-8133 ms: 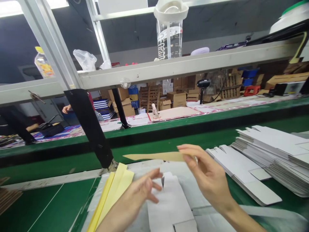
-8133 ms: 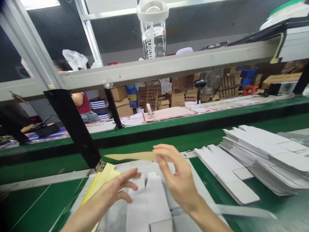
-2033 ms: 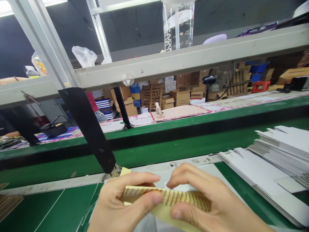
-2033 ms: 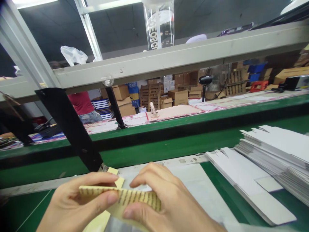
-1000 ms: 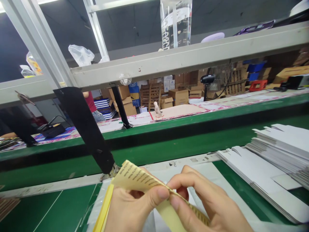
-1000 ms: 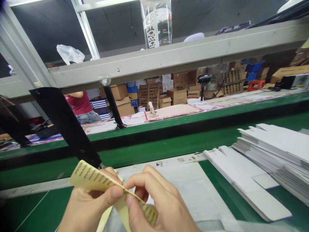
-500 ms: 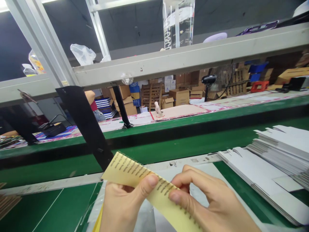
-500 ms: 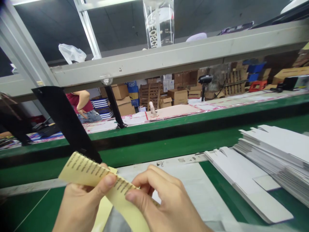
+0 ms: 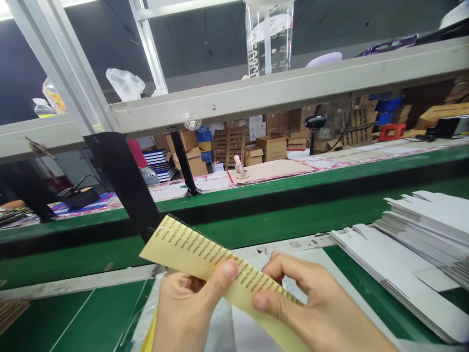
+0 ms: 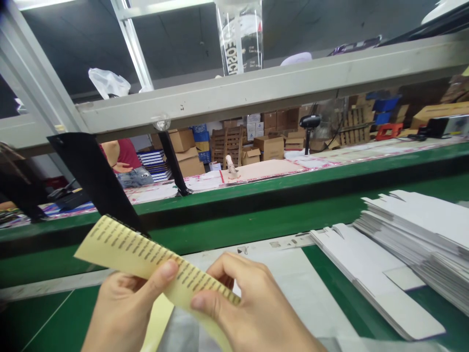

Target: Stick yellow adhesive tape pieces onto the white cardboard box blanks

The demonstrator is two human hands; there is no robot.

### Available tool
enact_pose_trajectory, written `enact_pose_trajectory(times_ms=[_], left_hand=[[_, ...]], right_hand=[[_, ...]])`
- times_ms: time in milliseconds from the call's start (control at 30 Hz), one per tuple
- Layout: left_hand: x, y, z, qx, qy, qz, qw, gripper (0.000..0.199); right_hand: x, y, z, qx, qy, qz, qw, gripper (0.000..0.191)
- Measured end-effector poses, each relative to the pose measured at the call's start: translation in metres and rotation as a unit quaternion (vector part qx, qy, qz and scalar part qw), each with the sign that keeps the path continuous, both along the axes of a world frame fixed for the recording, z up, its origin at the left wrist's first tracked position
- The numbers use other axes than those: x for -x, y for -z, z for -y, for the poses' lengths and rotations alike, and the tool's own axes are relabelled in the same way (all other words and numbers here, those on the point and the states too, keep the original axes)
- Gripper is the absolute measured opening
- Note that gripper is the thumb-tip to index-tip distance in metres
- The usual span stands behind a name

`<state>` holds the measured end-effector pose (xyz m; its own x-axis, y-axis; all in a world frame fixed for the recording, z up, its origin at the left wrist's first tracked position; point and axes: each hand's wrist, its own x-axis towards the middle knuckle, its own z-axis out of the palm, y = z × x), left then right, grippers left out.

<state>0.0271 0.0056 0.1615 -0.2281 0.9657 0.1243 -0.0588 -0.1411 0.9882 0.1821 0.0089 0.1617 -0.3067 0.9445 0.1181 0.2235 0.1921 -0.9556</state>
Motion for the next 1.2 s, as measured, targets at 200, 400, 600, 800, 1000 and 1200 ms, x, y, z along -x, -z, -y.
enact_pose_trajectory(times_ms=[200, 400, 600, 800, 1000, 1200], left_hand=[[-0.002, 0.007, -0.005, 0.013, 0.032, 0.055, 0.998, 0.025], [-0.005, 0.001, 0.0, 0.012, 0.051, -0.032, 0.998, 0.02], [-0.003, 0.0, 0.0, -0.006, 0.075, -0.082, 0.994, 0.01], [-0.003, 0.003, -0.001, 0.01, 0.105, -0.077, 0.991, 0.013], [-0.003, 0.0, 0.0, 0.019, 0.093, -0.028, 0.995, 0.014], [0.006, -0.005, -0.002, 0.002, -0.018, -0.004, 1.0, 0.016]], right_hand=[[0.005, 0.01, 0.0, 0.111, -0.078, -0.097, 0.986, 0.032], [0.006, 0.008, -0.003, 0.058, -0.039, -0.064, 0.996, 0.03], [0.002, -0.004, 0.0, -0.062, -0.001, -0.013, 0.998, 0.011], [0.003, -0.004, 0.005, -0.079, 0.017, -0.012, 0.997, 0.01], [0.003, -0.001, 0.003, -0.068, 0.024, -0.05, 0.996, 0.009], [0.001, -0.002, -0.001, -0.063, 0.018, 0.0, 0.998, 0.002]])
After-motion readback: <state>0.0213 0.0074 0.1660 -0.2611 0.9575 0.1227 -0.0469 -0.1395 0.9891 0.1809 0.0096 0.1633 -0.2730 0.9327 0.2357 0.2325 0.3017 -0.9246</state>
